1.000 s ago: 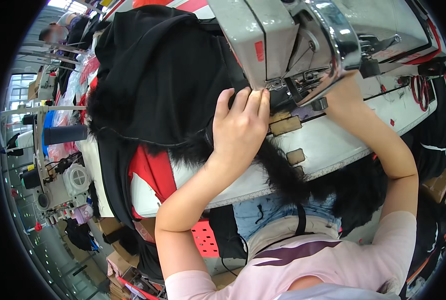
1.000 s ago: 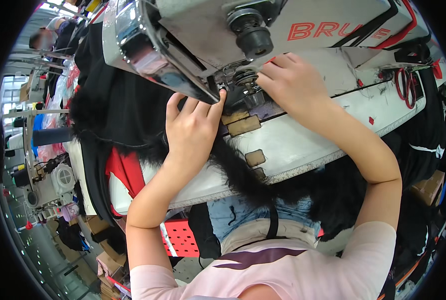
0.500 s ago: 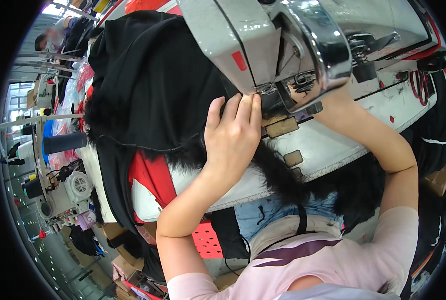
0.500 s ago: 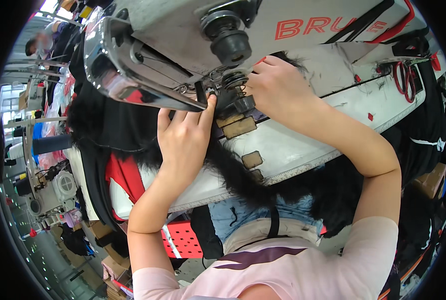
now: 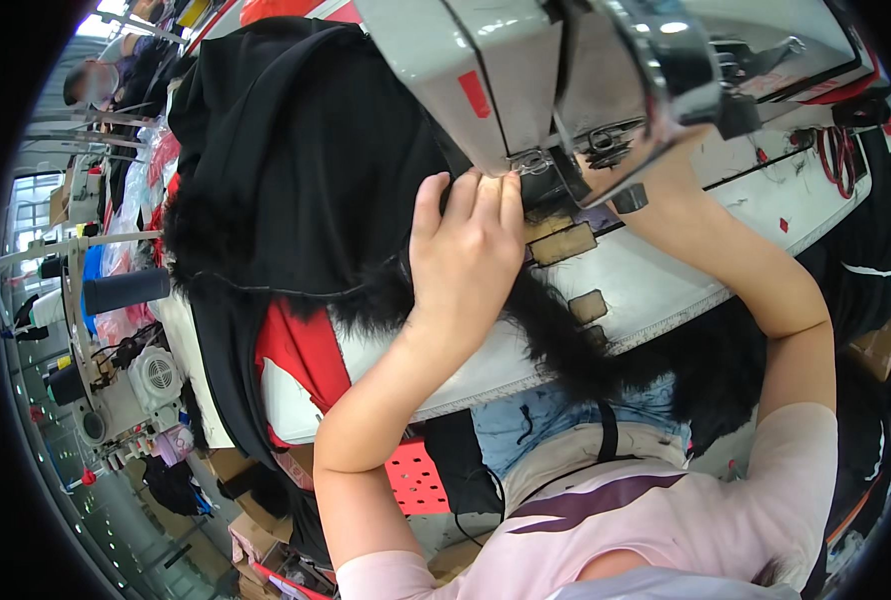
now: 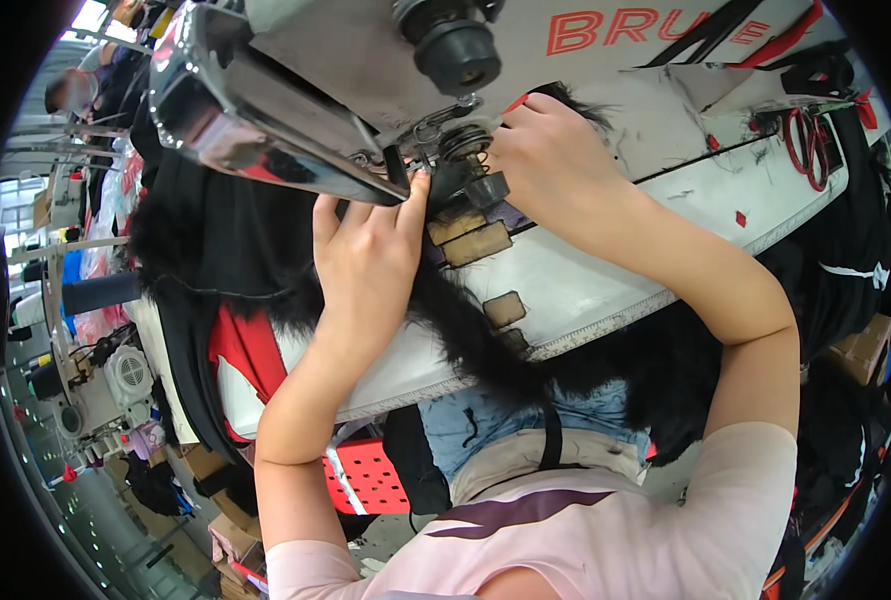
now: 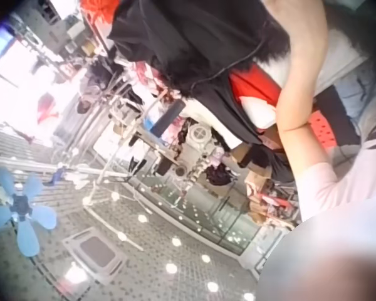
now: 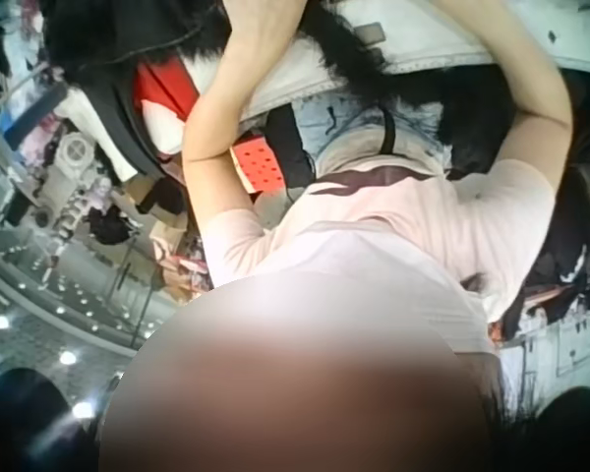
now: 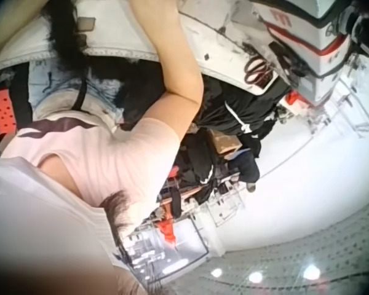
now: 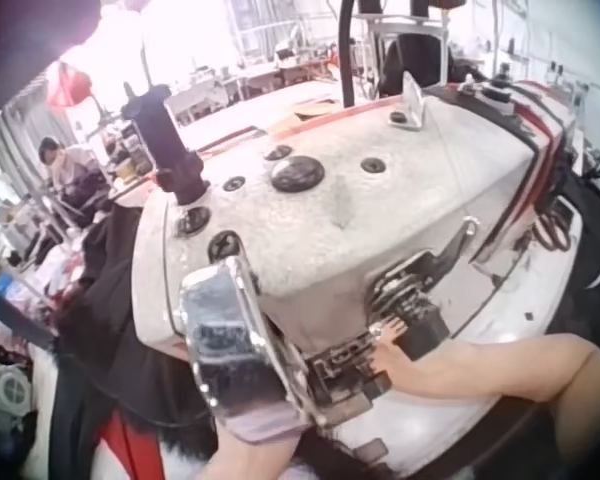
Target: Sewing a fur trim onto a black garment using a sewing machine.
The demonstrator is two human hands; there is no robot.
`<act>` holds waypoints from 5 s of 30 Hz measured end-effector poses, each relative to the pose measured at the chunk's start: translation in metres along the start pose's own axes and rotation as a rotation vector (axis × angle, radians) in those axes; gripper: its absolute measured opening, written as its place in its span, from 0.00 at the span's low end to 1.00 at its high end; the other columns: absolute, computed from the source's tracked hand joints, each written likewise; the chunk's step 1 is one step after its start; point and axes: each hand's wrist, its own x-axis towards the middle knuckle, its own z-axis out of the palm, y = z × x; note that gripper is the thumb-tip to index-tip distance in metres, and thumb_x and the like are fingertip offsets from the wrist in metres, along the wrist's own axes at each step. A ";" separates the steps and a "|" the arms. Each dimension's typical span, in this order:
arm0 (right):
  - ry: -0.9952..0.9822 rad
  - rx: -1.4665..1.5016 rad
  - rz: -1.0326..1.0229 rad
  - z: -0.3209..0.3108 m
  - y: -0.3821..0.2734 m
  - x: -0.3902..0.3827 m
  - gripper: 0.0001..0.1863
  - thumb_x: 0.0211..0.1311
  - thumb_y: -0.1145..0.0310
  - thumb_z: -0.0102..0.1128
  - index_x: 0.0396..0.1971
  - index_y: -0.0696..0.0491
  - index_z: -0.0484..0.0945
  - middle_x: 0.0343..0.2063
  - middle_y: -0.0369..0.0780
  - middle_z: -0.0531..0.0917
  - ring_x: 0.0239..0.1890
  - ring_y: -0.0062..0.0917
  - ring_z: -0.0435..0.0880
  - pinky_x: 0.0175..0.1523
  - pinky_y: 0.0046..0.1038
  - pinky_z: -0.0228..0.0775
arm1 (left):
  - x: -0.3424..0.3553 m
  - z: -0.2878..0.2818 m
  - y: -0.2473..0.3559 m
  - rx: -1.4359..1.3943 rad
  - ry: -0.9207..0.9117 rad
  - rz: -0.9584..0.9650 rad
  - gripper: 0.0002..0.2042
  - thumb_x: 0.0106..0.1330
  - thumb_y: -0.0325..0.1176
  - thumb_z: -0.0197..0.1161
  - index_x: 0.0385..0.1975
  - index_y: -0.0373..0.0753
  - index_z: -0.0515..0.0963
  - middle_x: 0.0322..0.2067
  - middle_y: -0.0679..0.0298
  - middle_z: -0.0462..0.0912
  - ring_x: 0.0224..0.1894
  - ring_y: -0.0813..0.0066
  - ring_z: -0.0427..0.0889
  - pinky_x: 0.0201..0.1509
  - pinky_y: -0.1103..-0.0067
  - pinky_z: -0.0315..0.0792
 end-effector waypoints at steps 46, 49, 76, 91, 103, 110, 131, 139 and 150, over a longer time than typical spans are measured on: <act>-0.108 0.442 0.027 0.013 0.013 -0.005 0.06 0.48 0.72 0.63 0.28 0.54 0.79 0.29 0.39 0.77 0.37 0.34 0.79 0.45 0.32 0.72 | -0.009 -0.008 -0.006 -0.112 -0.061 -0.050 0.05 0.55 0.27 0.60 0.31 0.41 0.76 0.42 0.67 0.79 0.45 0.74 0.78 0.66 0.64 0.58; -0.091 0.247 -0.126 0.011 0.016 -0.001 0.05 0.45 0.73 0.59 0.25 0.53 0.79 0.28 0.37 0.77 0.37 0.29 0.78 0.47 0.29 0.72 | -0.008 -0.013 -0.002 -0.134 -0.111 -0.091 0.04 0.55 0.27 0.60 0.28 0.43 0.73 0.44 0.66 0.79 0.49 0.73 0.78 0.68 0.61 0.56; -0.118 0.173 -0.082 -0.001 0.003 -0.001 0.09 0.40 0.70 0.62 0.27 0.51 0.84 0.30 0.34 0.80 0.42 0.28 0.76 0.51 0.30 0.70 | -0.006 -0.005 -0.021 -0.076 -0.066 0.081 0.17 0.58 0.28 0.60 0.48 0.45 0.82 0.43 0.72 0.82 0.45 0.74 0.80 0.53 0.66 0.65; -0.030 0.195 0.079 0.014 -0.002 -0.001 0.03 0.36 0.76 0.60 0.17 0.57 0.79 0.22 0.40 0.79 0.35 0.36 0.77 0.48 0.33 0.70 | -0.006 0.000 -0.010 0.073 -0.030 0.069 0.11 0.57 0.27 0.61 0.39 0.35 0.83 0.40 0.66 0.84 0.37 0.76 0.77 0.62 0.72 0.62; -0.023 0.187 -0.058 0.021 0.019 0.001 0.03 0.43 0.74 0.61 0.21 0.56 0.80 0.25 0.38 0.78 0.38 0.32 0.79 0.47 0.30 0.73 | -0.028 -0.024 -0.015 0.066 -0.152 0.108 0.18 0.56 0.28 0.60 0.47 0.37 0.80 0.48 0.64 0.82 0.42 0.77 0.77 0.65 0.71 0.60; 0.139 0.234 -0.106 0.024 0.007 0.005 0.16 0.46 0.72 0.59 0.39 0.54 0.81 0.32 0.37 0.78 0.37 0.31 0.79 0.47 0.29 0.73 | -0.028 -0.024 -0.018 -0.016 -0.163 0.061 0.26 0.46 0.25 0.67 0.51 0.42 0.79 0.53 0.69 0.80 0.53 0.76 0.77 0.68 0.65 0.55; -0.178 0.570 0.165 -0.012 -0.119 -0.027 0.19 0.49 0.75 0.62 0.44 0.60 0.78 0.35 0.44 0.75 0.39 0.39 0.76 0.42 0.34 0.72 | -0.012 -0.031 -0.038 -0.183 0.007 0.370 0.04 0.52 0.29 0.58 0.27 0.40 0.77 0.34 0.63 0.81 0.44 0.74 0.79 0.58 0.76 0.66; -0.011 0.732 0.307 -0.007 -0.141 -0.032 0.19 0.49 0.81 0.60 0.44 0.61 0.78 0.35 0.46 0.75 0.38 0.39 0.77 0.44 0.35 0.72 | -0.025 -0.031 -0.026 -0.147 -0.080 0.351 0.16 0.55 0.30 0.58 0.44 0.35 0.80 0.32 0.64 0.79 0.36 0.74 0.80 0.55 0.78 0.67; -0.075 0.743 0.133 -0.006 -0.144 -0.029 0.18 0.51 0.76 0.56 0.43 0.65 0.78 0.37 0.44 0.76 0.38 0.35 0.76 0.45 0.30 0.73 | -0.035 -0.035 -0.013 -0.019 -0.155 0.254 0.21 0.56 0.32 0.57 0.51 0.38 0.80 0.48 0.62 0.81 0.40 0.77 0.77 0.60 0.80 0.62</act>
